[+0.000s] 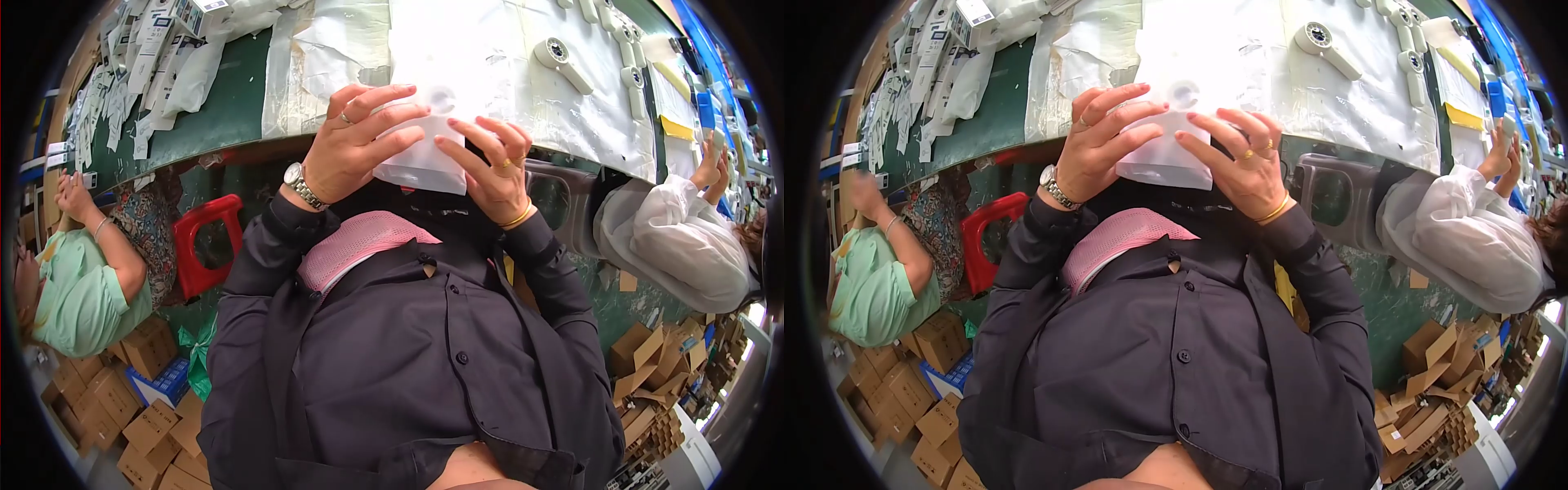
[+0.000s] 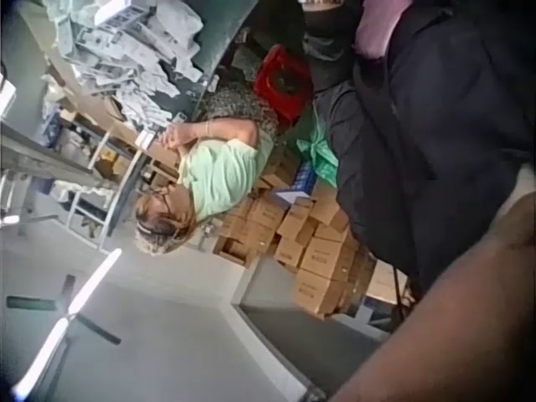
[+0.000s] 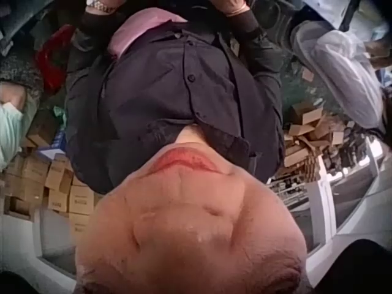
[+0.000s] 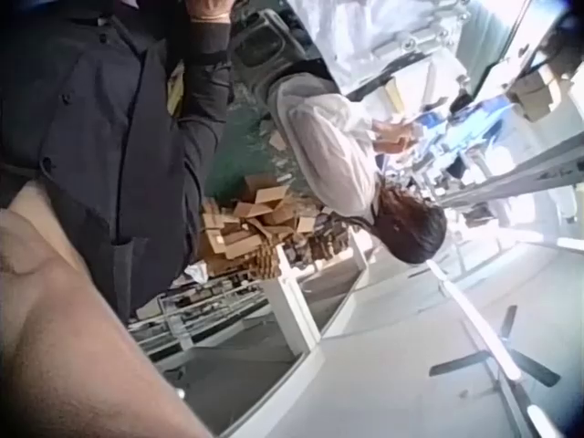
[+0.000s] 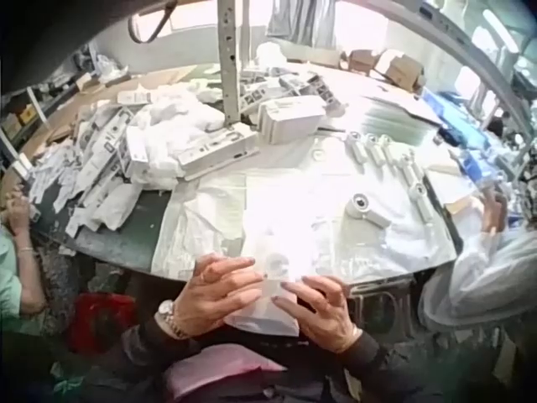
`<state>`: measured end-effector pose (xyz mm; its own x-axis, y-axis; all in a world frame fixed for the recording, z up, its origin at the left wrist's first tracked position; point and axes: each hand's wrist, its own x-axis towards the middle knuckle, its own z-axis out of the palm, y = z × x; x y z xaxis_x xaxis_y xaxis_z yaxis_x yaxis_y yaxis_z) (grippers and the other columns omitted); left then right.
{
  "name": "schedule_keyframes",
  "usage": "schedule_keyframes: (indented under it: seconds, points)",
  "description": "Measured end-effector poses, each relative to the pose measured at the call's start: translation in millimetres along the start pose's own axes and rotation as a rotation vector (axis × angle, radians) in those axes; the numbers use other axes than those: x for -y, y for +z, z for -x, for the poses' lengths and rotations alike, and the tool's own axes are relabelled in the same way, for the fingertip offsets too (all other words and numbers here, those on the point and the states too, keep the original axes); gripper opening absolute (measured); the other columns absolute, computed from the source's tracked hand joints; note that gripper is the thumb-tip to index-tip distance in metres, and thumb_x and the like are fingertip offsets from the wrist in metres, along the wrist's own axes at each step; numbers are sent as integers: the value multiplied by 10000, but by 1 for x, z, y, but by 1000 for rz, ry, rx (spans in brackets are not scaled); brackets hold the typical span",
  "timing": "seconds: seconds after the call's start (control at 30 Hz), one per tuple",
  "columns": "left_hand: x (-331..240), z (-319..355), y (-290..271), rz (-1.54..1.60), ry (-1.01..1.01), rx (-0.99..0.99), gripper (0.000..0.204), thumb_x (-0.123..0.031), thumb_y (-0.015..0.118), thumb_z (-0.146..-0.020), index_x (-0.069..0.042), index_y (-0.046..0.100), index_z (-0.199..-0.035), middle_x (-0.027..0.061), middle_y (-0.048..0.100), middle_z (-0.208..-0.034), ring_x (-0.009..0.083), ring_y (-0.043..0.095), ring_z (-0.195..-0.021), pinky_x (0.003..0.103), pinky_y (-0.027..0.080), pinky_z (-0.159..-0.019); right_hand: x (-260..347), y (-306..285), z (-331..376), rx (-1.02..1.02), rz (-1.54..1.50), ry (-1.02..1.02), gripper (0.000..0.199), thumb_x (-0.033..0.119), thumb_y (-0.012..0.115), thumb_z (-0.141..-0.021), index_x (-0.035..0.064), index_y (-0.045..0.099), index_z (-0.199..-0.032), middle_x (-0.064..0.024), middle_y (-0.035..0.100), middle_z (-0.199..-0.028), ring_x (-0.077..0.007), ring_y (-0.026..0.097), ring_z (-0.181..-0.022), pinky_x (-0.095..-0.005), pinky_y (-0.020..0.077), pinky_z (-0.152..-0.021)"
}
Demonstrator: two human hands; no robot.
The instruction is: The person picks up a white plastic component, places it inside a plastic bag, and folds the top over to seal it. They then set the packaged item aside and repeat the process with another component.
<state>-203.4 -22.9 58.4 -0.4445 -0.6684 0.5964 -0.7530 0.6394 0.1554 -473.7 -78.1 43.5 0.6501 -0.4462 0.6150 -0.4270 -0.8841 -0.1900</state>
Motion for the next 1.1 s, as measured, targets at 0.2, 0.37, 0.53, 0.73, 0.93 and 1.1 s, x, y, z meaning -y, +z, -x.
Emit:
schedule_keyframes:
  seconds: [0.2,0.37,0.53,0.73,0.93,1.1]
  points:
    - [0,-1,10,160,-150,-127,218,-79,797,-875,-146,729,-1072,30,796,-1116,249,670,-1287,401,359,-1073,-6,8,-20,-148,-279,92,282,-5,820,-785,81,773,-1050,-24,742,-987,-279,660,-1000,-384,460,-924]
    - [-6,-17,20,210,-448,-276,75,-125,813,-929,-106,743,-947,46,789,-988,229,714,-1113,378,363,-1027,-12,22,-35,-207,-343,367,108,34,817,-880,23,710,-883,-51,671,-781,-222,605,-739,-339,446,-714]
    - [3,-29,41,248,-676,-371,201,-196,841,-892,-101,713,-769,15,713,-804,194,677,-924,397,345,-1018,-19,33,-46,-213,-447,659,284,105,805,-949,-6,634,-750,-59,542,-631,-146,454,-563,-323,366,-549]
    - [12,-29,48,129,-741,-279,247,-185,855,-885,-83,688,-734,2,659,-764,148,610,-743,340,401,-895,-25,38,-51,-178,-345,618,346,123,803,-928,-1,585,-690,-62,493,-591,-152,425,-537,-333,356,-541]
    - [17,-29,45,161,-864,-157,246,-271,835,-861,-104,686,-760,-6,650,-710,201,626,-831,412,333,-985,-30,42,-48,-200,-289,503,371,112,814,-884,22,536,-656,-75,497,-599,-211,474,-564,-367,388,-567]
    - [10,-37,42,-88,-699,-496,338,-312,833,-873,-70,690,-1060,86,695,-993,269,628,-940,426,388,-952,-31,46,-48,-228,-235,458,387,119,826,-868,42,521,-643,-80,502,-606,-250,509,-580,-393,407,-580]
